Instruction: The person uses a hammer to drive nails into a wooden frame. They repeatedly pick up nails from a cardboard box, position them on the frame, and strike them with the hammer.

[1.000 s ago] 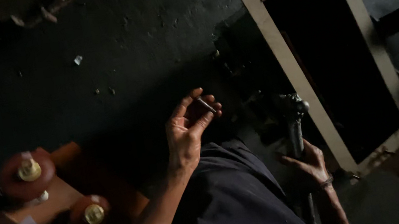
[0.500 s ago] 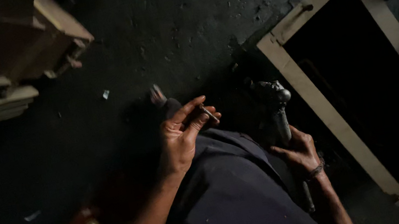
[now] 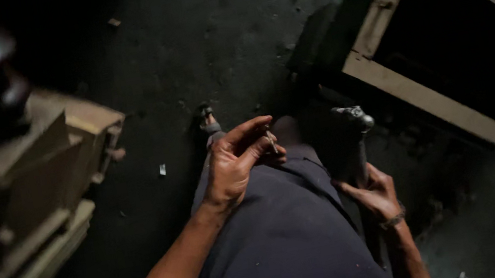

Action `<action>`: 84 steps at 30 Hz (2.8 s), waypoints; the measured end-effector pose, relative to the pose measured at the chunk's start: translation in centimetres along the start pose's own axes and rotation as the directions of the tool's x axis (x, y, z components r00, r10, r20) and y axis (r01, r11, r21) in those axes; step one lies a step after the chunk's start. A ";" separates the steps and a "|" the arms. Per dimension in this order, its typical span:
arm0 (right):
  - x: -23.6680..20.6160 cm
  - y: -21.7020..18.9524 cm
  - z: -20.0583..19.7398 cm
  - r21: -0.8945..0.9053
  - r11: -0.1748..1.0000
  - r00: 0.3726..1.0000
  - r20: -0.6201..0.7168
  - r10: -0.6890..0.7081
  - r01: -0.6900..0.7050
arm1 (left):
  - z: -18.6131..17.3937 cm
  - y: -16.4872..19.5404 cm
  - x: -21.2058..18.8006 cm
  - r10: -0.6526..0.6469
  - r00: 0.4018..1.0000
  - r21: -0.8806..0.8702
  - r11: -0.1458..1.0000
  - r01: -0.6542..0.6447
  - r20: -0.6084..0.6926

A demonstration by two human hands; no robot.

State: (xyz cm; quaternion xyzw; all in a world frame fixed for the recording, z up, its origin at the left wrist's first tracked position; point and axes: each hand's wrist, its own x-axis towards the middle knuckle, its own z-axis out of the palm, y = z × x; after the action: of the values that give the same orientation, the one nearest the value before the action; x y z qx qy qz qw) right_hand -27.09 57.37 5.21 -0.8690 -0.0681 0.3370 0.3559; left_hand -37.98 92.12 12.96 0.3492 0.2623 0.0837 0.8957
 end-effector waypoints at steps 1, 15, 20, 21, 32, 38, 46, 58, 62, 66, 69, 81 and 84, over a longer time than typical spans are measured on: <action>-0.5 -1.4 0.7 0.017 0.999 0.999 -0.036 -0.034 0.034 | -0.2 0.6 0.8 -0.029 0.999 0.002 1.000 0.029 0.031; -1.3 -2.9 -1.9 0.394 0.916 0.984 -0.177 -0.004 0.075 | 2.4 -1.4 12.2 -0.220 0.969 0.304 0.936 0.177 0.112; 2.0 -3.2 -4.2 0.310 0.950 0.916 -0.367 0.163 -0.045 | 3.8 -4.4 20.2 -0.115 0.993 0.468 0.879 0.094 0.016; 3.0 -3.8 -4.8 0.282 0.957 0.903 -0.389 0.181 -0.070 | 4.5 -4.6 21.5 -0.119 0.993 0.475 0.873 0.106 -0.003; 17.3 -11.8 -14.1 0.234 0.966 0.745 -0.625 0.234 -0.108 | 15.3 -7.6 41.9 0.078 0.988 0.882 0.445 -0.152 0.131; 29.2 -15.0 -18.7 0.008 0.979 0.696 -0.702 0.150 -0.203 | 19.4 -12.3 50.2 0.010 0.996 0.930 0.359 -0.081 0.083; 38.3 -16.2 -18.2 0.189 0.922 0.676 -0.633 0.378 -0.338 | 19.3 -12.5 51.3 -0.087 0.986 0.944 0.312 -0.109 0.143; 42.2 -15.3 -15.6 0.249 0.905 0.653 -0.630 0.421 -0.344 | 20.4 -10.7 51.3 -0.014 0.953 0.905 0.318 -0.283 0.302; 42.1 -15.3 -15.5 0.215 0.911 0.668 -0.624 0.406 -0.352 | 20.3 -11.0 51.1 0.016 0.936 0.885 0.321 -0.337 0.351; 41.9 -15.0 -15.4 0.283 0.899 0.667 -0.603 0.437 -0.334 | 20.0 -11.4 51.0 0.082 0.875 0.834 0.273 -0.479 0.476; 41.7 -14.7 -15.2 0.349 0.873 0.673 -0.557 0.486 -0.342 | 19.5 -11.7 51.1 0.133 0.832 0.780 0.295 -0.552 0.539; 42.2 -15.5 -15.5 0.342 0.872 0.692 -0.533 0.487 -0.350 | 18.8 -11.6 51.4 0.089 0.833 0.782 0.303 -0.545 0.546; 42.3 -15.8 -15.5 0.314 0.872 0.679 -0.547 0.489 -0.375 | 19.3 -11.3 51.4 0.018 0.886 0.831 0.338 -0.441 0.463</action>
State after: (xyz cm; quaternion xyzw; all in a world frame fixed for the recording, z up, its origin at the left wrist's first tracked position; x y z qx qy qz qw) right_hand 16.96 75.34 1.03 -0.8861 0.2884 0.1171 0.3435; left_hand 15.43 89.67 -3.83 0.8305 0.0349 -0.0165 0.5557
